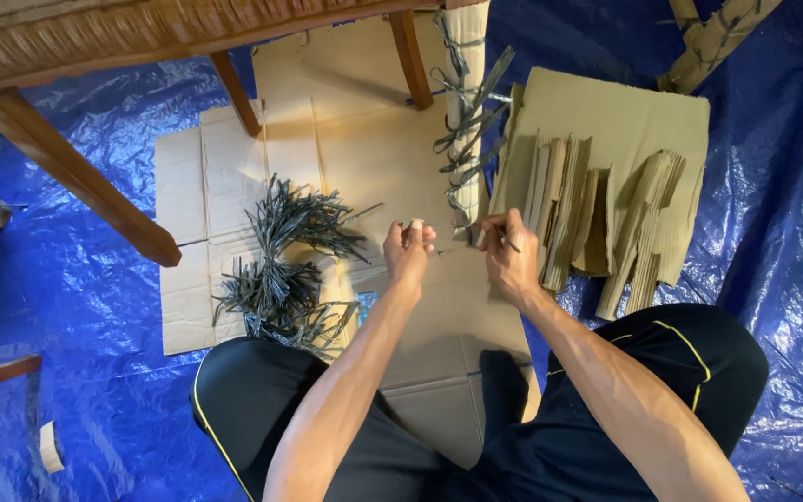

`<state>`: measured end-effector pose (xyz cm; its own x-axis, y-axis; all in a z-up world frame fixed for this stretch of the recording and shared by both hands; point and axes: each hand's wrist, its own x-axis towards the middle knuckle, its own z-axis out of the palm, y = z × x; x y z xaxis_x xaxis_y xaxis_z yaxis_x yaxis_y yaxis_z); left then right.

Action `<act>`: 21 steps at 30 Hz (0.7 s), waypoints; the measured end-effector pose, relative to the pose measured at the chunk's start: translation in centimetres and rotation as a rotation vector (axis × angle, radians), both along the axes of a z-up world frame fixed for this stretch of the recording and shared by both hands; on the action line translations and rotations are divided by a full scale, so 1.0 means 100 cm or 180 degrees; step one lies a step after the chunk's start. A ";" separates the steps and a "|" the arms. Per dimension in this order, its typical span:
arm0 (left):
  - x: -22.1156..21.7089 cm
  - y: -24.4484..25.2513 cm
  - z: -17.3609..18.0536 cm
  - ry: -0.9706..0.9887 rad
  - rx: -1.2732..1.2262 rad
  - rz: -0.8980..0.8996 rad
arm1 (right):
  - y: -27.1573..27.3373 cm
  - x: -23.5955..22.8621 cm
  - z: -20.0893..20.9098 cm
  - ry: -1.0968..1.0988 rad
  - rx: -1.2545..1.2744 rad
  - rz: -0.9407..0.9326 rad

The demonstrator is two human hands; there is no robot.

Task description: Gathering and tying bundles of dark plastic strips to a central vertical post.

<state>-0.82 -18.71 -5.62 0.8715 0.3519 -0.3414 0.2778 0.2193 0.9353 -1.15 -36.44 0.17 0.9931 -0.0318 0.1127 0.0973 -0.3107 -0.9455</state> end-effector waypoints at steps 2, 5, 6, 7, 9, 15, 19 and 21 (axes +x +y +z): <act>0.000 -0.002 0.006 -0.0372 0.0100 0.0032 | 0.001 -0.002 0.006 -0.0301 -0.0158 0.0051; -0.012 -0.008 0.034 -0.1230 0.1002 -0.0093 | -0.001 -0.003 0.010 -0.0553 -0.0262 0.0334; -0.018 -0.009 0.042 -0.1233 0.1005 -0.0091 | 0.001 -0.001 0.012 -0.0557 -0.0259 0.0336; -0.024 -0.010 0.050 -0.1493 0.1482 -0.0243 | 0.002 0.000 0.013 -0.0378 -0.0372 0.0424; -0.034 -0.014 0.067 -0.1746 0.1963 -0.0392 | 0.005 0.002 0.018 -0.0200 -0.0482 0.0517; -0.039 -0.019 0.099 -0.2503 0.2682 -0.0883 | 0.007 0.013 0.015 -0.0229 -0.0737 0.0560; -0.027 -0.018 0.105 -0.2411 0.2861 -0.0746 | 0.003 0.012 0.013 -0.0619 -0.1293 0.0842; -0.019 -0.016 0.106 -0.2380 0.2919 -0.0707 | 0.001 0.010 0.018 -0.0586 -0.1426 0.0910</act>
<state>-2.67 -20.35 4.98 0.8195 0.0166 0.5729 -0.4522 -0.5955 0.6640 -0.12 -36.36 2.02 0.9179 0.3266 0.2255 0.3875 -0.6151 -0.6866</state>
